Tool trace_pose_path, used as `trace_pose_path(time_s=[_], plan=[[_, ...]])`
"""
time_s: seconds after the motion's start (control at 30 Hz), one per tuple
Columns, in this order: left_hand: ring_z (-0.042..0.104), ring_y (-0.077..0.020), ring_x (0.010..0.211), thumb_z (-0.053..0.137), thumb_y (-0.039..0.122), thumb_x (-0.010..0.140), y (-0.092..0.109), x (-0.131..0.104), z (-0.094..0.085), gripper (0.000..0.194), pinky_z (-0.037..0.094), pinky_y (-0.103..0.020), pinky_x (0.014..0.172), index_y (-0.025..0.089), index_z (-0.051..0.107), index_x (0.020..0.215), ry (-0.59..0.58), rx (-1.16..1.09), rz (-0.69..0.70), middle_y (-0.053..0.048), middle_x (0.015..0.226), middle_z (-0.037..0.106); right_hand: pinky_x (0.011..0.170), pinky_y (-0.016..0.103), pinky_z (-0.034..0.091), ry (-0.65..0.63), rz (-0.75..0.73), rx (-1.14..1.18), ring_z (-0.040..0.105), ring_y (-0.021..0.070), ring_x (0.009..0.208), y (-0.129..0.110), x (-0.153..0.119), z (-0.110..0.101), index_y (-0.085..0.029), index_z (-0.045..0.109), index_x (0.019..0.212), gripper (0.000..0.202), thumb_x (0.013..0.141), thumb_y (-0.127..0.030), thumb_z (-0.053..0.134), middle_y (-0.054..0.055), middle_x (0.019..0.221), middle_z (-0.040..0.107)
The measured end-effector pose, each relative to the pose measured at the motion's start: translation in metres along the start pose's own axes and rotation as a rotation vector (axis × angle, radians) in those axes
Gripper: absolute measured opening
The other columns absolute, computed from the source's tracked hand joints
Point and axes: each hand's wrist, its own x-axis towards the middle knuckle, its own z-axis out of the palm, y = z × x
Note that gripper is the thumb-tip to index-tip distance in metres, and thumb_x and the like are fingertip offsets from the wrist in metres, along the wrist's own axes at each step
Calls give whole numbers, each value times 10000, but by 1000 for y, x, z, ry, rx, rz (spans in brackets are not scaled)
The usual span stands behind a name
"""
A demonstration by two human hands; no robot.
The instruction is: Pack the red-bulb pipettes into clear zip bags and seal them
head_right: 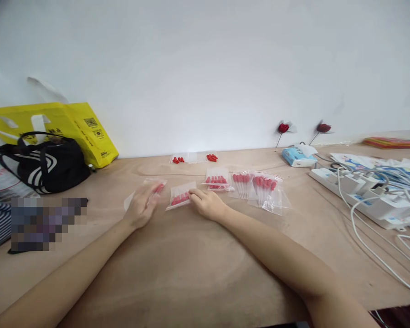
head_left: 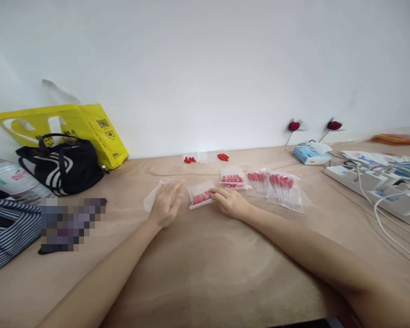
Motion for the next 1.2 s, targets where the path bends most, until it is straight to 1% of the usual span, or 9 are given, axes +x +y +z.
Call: trace_pose_path(time_s=[0.07, 0.13, 0.27, 0.4, 0.53, 0.7, 0.87, 1.03, 1.2], plan=[[426, -281, 1143, 268, 352, 878, -16, -2, 0, 401, 336, -492, 925, 165, 485, 1158, -26, 150, -225, -132, 1199, 506, 689, 247, 459, 32, 28, -26, 574, 138, 853, 11, 9, 9, -130, 563, 937, 246, 861, -116, 330, 113, 1034, 592], [357, -353, 1191, 283, 410, 863, -28, -6, 3, 459, 304, -567, 904, 160, 463, 1204, -186, 261, -419, -168, 1278, 427, 691, 254, 456, 28, 126, -53, 575, 148, 868, 24, 17, 16, -130, 573, 946, 240, 855, -118, 351, 117, 1055, 588], [267, -381, 1238, 309, 477, 843, -33, -10, 7, 565, 274, -598, 904, 163, 326, 1312, -488, 280, -555, -185, 1370, 275, 724, 290, 426, -82, 327, -80, 572, 161, 860, 41, 27, 22, -152, 609, 904, 230, 830, -125, 393, 98, 1039, 604], [244, -328, 1263, 305, 471, 851, -28, -13, 2, 555, 242, -553, 959, 186, 290, 1328, -553, 248, -468, -156, 1393, 233, 874, 445, 289, -174, 341, -89, 539, 206, 899, 37, 25, 12, -186, 637, 828, 191, 816, -252, 458, 74, 907, 648], [291, -288, 1251, 373, 411, 851, -26, -23, -13, 487, 301, -482, 965, 216, 348, 1297, -556, 103, -186, -125, 1370, 305, 917, 502, 191, -140, 284, -41, 493, 224, 972, 25, 6, -11, -205, 607, 978, 267, 796, -364, 493, 82, 1003, 622], [291, -245, 1258, 419, 64, 748, -4, -23, -31, 486, 275, -500, 989, 264, 451, 1189, -591, -136, 176, -44, 1345, 369, 837, 379, 356, -122, 167, 126, 516, 183, 925, 14, -29, -39, -199, 604, 1002, 249, 804, -309, 502, 75, 954, 621], [248, -234, 1277, 373, -39, 674, 26, 6, -9, 570, 227, -528, 1015, 256, 464, 1154, -614, -186, 369, -16, 1331, 393, 776, 336, 442, -134, 148, 253, 534, 170, 909, 7, -40, -49, -197, 562, 1077, 309, 775, -262, 542, 82, 980, 600], [295, -223, 1256, 360, -37, 715, 27, 25, 30, 511, 233, -515, 1021, 229, 500, 1128, -396, -140, 396, -55, 1315, 407, 820, 347, 457, -134, 190, 327, 529, 177, 995, 12, -39, -42, -208, 520, 1147, 368, 779, -221, 526, 98, 1076, 562], [483, -204, 1087, 433, 78, 770, 36, 13, 27, 277, 423, -403, 915, 164, 563, 998, -144, -289, 333, -101, 1085, 569, 768, 319, 488, -90, 257, 379, 572, 167, 919, 13, -38, -33, -217, 589, 1055, 295, 766, -193, 535, 89, 1037, 572]])
